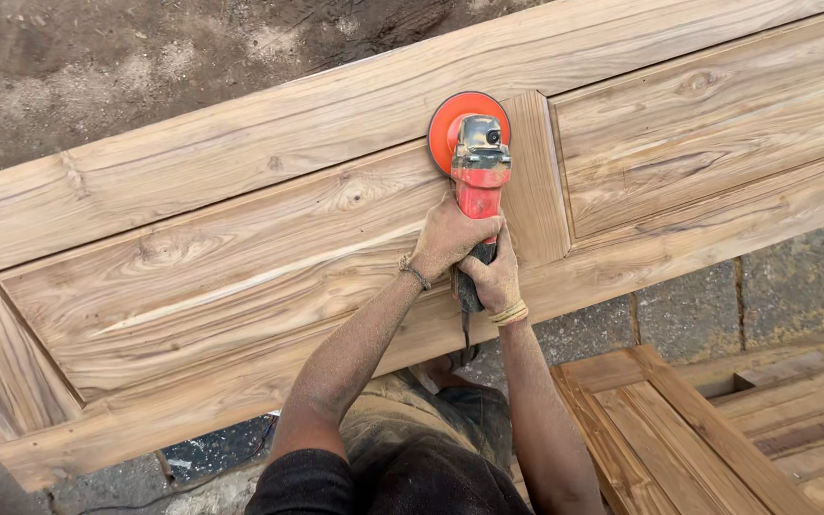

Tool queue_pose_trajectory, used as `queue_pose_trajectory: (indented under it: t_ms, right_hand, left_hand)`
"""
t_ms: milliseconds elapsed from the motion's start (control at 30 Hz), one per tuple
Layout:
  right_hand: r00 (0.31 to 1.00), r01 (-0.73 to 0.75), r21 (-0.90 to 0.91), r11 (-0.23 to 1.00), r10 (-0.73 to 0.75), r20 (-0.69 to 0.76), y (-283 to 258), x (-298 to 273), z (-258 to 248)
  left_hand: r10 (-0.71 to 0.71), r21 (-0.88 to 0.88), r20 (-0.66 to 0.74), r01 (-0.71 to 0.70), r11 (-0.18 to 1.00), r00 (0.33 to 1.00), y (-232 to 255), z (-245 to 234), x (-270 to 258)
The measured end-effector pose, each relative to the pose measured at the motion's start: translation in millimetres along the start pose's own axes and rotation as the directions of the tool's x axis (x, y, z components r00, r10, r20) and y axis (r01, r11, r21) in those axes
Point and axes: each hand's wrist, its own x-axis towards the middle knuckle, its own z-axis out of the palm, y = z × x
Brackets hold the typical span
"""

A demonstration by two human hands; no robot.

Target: The person uses a red angle grinder with a sanding disc to sand the surface of a large wooden door panel. They move the tool across the flat areas and along the raised frame edges, generating sawdust.

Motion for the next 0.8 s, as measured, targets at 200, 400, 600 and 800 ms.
queue_pose_trajectory:
  t_ms: [200, 400, 600, 800]
  right_hand:
    - [0.991, 0.131, -0.046, 0.990, -0.132, -0.003, 5, 10, 5]
    - [0.953, 0.289, -0.058, 0.955, -0.283, 0.105, 44, -14, -17]
    - [0.998, 0.057, -0.080, 0.995, -0.057, -0.001, 62, -53, -27]
    - [0.994, 0.108, -0.068, 0.992, -0.108, 0.002, 105, -91, -43]
  left_hand:
    - [0.133, -0.088, -0.045, -0.136, 0.987, 0.990, -8, -8, 11]
    - [-0.003, -0.086, 0.032, 0.006, 0.996, 0.999, -20, 16, -14]
    - [0.040, -0.017, 0.036, -0.039, 0.999, 0.999, -42, 47, -46]
    - [0.064, -0.003, 0.039, -0.064, 0.998, 0.997, -68, 82, -81]
